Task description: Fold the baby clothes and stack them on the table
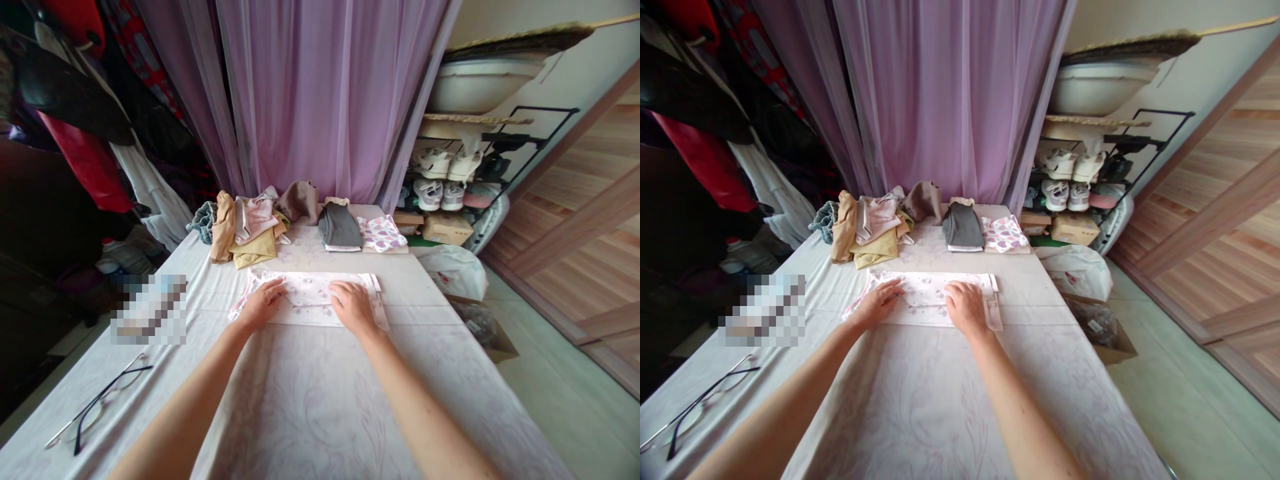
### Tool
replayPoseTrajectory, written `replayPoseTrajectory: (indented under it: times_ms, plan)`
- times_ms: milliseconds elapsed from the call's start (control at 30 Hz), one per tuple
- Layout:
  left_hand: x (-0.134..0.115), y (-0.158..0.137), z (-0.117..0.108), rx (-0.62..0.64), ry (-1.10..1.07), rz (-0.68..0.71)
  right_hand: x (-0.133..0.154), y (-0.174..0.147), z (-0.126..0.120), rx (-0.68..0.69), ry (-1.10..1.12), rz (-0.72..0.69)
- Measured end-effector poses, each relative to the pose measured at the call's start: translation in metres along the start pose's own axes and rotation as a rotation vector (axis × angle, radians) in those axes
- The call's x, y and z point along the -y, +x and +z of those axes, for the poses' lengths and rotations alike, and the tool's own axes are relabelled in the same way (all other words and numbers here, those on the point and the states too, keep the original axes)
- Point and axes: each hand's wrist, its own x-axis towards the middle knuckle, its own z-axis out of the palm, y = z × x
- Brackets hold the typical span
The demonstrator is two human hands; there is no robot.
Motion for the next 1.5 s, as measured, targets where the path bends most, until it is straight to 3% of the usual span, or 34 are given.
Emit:
replayPoseTrajectory:
  times_ms: [100,200,300,500,733,900,1033,1133,1267,1500]
  plan:
    - [0.003,-0.002,-0.003,-0.036,-0.045,-0.021,0.037,0.0,0.012,0.04,0.101,-0.165]
    - [0.0,0.002,-0.001,-0.062,-0.065,-0.055,0.058,0.003,0.023,0.081,0.061,-0.19]
    - [-0.003,0.007,-0.001,-0.062,-0.06,-0.067,0.061,0.009,0.028,0.095,0.014,-0.18]
    - [-0.003,0.007,0.001,-0.099,-0.056,-0.048,0.054,0.015,0.033,0.053,0.121,-0.093]
    - [-0.005,0.005,0.0,-0.086,-0.023,-0.093,0.048,0.0,0.034,0.041,0.171,-0.195]
    - [-0.026,0.003,-0.003,-0.051,0.09,-0.152,0.049,-0.011,0.034,-0.025,0.189,-0.22]
    - [-0.046,-0.002,0.005,0.069,0.084,0.054,0.045,-0.016,0.032,-0.128,0.206,-0.155]
    - [-0.047,-0.007,0.008,0.141,0.042,0.164,0.037,-0.02,0.026,-0.089,0.162,-0.13]
    - [-0.04,-0.012,0.006,0.139,0.051,0.192,0.019,-0.028,0.014,-0.029,0.108,-0.106]
    - [-0.038,-0.014,0.002,0.144,0.059,0.198,-0.018,-0.039,0.01,-0.134,-0.005,0.068]
